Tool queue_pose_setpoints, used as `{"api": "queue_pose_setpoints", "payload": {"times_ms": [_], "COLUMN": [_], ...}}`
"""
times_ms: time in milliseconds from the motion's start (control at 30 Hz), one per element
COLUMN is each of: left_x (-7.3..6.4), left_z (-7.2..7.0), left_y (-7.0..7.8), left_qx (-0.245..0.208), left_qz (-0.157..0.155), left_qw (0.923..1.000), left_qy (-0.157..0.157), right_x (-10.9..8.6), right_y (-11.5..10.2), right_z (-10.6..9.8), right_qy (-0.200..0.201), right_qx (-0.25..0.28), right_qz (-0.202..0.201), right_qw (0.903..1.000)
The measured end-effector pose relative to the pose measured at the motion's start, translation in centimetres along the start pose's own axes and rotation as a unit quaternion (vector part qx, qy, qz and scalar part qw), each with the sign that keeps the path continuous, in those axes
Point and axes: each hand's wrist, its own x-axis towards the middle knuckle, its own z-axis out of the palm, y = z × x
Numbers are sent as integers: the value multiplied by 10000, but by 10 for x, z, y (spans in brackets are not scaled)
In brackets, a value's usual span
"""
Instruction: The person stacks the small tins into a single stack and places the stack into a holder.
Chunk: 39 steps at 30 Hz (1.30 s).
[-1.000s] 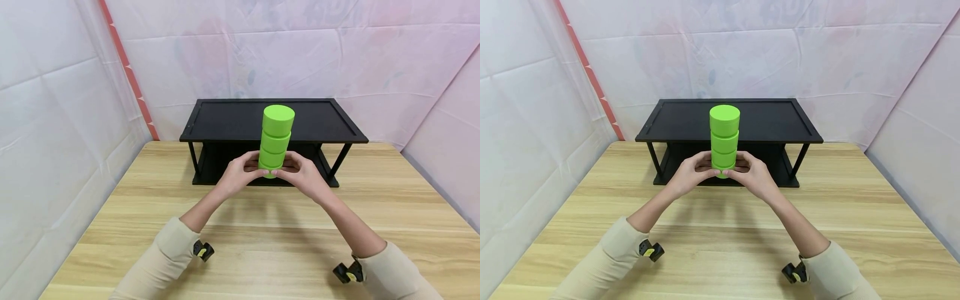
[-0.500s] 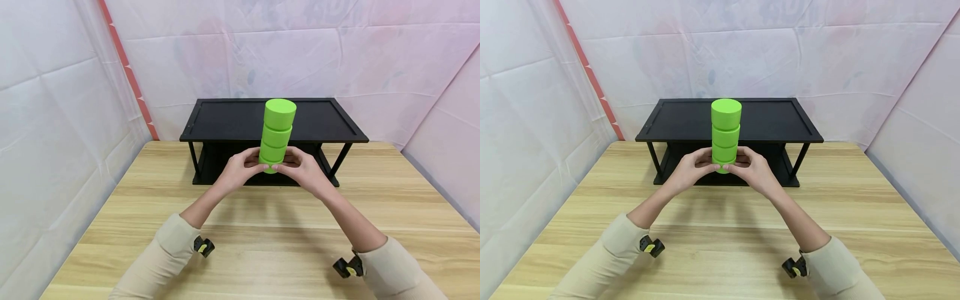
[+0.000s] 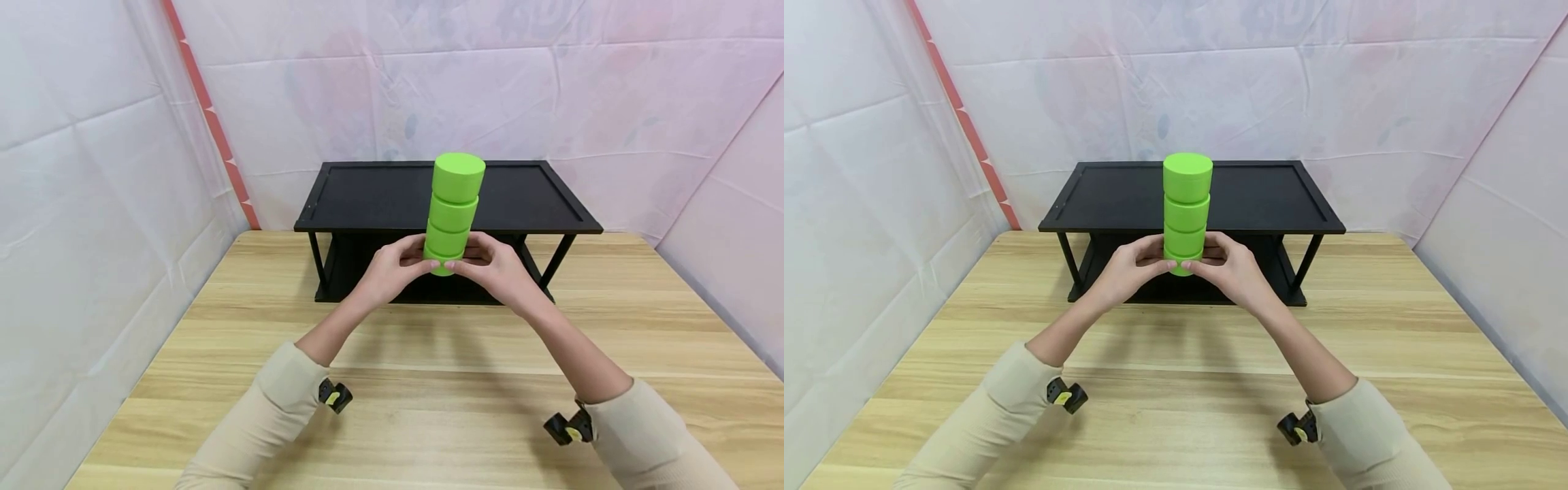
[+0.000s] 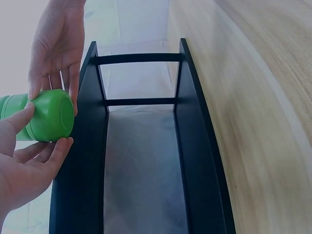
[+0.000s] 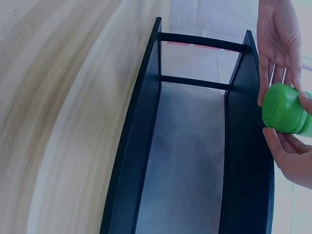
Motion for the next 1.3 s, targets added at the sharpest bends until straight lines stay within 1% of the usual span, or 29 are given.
{"api": "queue_pose_setpoints", "payload": {"times_ms": [200,333,867,1100,1300], "left_x": [2,5,12,14,17], "left_z": [-3,-4,-9,-11,-12], "left_y": [4,3,6,5,5], "left_qx": [42,42,92,84,99], "left_qz": [18,68,64,63,32], "left_qw": [10000,9999,9998,9998,9998], "left_qy": [38,88,139,156,195], "right_x": [3,6,13,17,20], "right_y": [-4,-5,-11,-13,-13], "right_z": [-2,-4,-6,-7,-6], "right_qy": [-3,-67,-162,-156,-60], "right_qx": [46,77,70,-13,29], "right_qz": [-59,-63,-75,-75,-45], "right_qw": [10000,9999,9998,9998,10000]}}
